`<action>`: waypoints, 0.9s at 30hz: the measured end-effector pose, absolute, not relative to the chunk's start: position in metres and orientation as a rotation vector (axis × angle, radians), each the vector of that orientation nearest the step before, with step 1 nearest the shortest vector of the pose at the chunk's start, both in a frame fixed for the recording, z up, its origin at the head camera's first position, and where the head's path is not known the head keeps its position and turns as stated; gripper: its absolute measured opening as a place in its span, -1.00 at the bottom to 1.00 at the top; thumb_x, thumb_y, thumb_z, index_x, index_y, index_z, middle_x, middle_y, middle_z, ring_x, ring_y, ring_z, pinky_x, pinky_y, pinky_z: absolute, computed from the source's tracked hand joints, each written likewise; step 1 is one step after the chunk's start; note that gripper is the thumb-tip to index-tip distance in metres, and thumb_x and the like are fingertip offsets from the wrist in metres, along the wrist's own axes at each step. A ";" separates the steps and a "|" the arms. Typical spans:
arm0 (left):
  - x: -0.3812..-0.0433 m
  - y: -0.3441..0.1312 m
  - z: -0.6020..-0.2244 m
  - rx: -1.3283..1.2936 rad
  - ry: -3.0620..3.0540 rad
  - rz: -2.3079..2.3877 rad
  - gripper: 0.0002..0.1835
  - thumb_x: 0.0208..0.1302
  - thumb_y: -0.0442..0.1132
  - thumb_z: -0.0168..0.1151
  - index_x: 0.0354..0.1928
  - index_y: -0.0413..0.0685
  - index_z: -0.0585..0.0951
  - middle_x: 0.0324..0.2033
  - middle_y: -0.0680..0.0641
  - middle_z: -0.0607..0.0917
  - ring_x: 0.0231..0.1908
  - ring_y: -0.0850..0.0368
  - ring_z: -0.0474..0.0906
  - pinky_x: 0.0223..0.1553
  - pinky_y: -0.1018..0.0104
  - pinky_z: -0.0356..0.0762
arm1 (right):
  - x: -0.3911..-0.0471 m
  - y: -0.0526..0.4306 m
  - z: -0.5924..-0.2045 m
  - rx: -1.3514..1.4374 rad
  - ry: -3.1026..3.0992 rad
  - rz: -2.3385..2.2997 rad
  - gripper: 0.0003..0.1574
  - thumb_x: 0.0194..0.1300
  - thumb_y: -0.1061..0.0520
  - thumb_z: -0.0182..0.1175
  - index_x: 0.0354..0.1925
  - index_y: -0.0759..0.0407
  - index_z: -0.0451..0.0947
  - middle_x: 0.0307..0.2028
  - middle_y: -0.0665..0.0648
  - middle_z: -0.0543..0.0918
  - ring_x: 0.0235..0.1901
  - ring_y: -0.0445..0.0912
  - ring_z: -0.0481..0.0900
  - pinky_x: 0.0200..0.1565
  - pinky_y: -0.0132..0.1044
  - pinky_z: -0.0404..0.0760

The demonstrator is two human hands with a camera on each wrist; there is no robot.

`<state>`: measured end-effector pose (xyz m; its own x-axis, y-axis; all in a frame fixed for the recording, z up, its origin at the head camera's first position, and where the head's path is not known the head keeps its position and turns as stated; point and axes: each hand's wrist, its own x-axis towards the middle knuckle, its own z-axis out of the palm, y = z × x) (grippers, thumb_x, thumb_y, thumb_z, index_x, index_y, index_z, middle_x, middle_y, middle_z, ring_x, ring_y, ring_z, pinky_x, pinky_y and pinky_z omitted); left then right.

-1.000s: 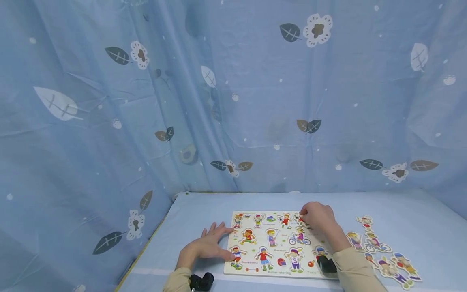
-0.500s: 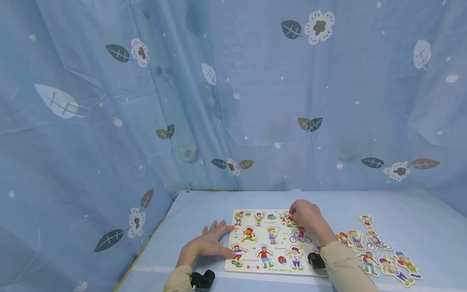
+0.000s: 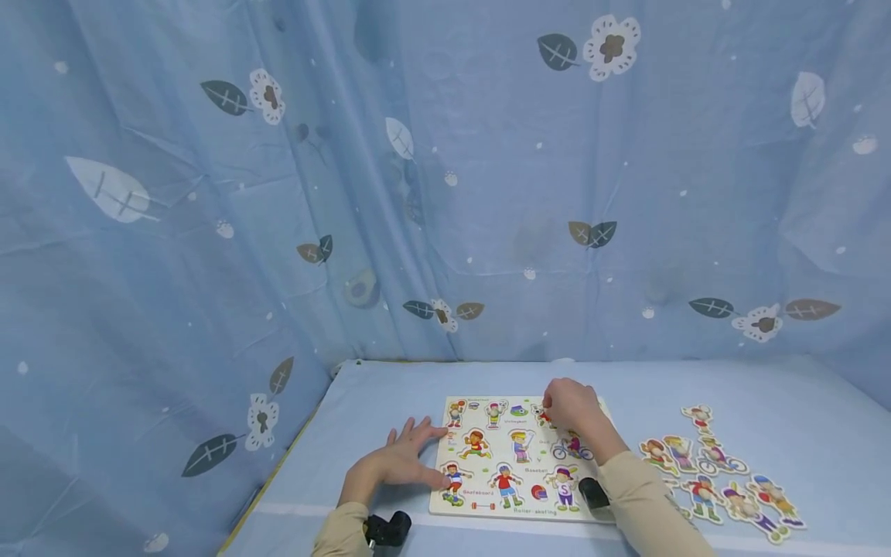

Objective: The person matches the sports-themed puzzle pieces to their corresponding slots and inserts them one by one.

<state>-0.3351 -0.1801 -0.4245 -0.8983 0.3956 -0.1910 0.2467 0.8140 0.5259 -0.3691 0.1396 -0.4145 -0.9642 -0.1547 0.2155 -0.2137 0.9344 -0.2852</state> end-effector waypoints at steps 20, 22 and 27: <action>-0.336 -0.178 -0.423 0.475 2.699 0.707 -0.03 -0.10 0.26 0.48 0.43 0.24 0.37 0.53 -0.18 0.08 0.54 -0.25 -0.25 0.47 -0.31 -0.36 | -0.367 0.152 -0.411 0.386 -2.995 0.476 -0.89 0.26 0.21 0.27 -0.38 0.06 0.69 -0.41 0.00 0.64 -0.48 -0.12 0.41 -0.29 -0.13 0.46; -0.335 -0.178 -0.423 0.475 2.699 0.704 -0.02 -0.10 0.27 0.48 0.43 0.24 0.36 0.53 -0.18 0.08 0.54 -0.25 -0.25 0.47 -0.31 -0.35 | -0.365 0.155 -0.410 0.445 -3.001 0.473 -0.88 0.26 0.24 0.25 -0.39 0.06 0.66 -0.43 0.01 0.60 -0.48 -0.11 0.39 -0.37 -0.19 0.37; -0.335 -0.178 -0.423 0.466 2.698 0.704 -0.03 -0.10 0.26 0.48 0.43 0.23 0.37 0.53 -0.19 0.08 0.53 -0.26 -0.25 0.47 -0.31 -0.35 | -0.360 0.164 -0.407 0.488 -2.989 0.502 -0.71 0.31 0.21 0.24 0.00 0.21 0.67 -0.09 0.17 0.68 -0.16 0.06 0.62 -0.11 0.00 0.61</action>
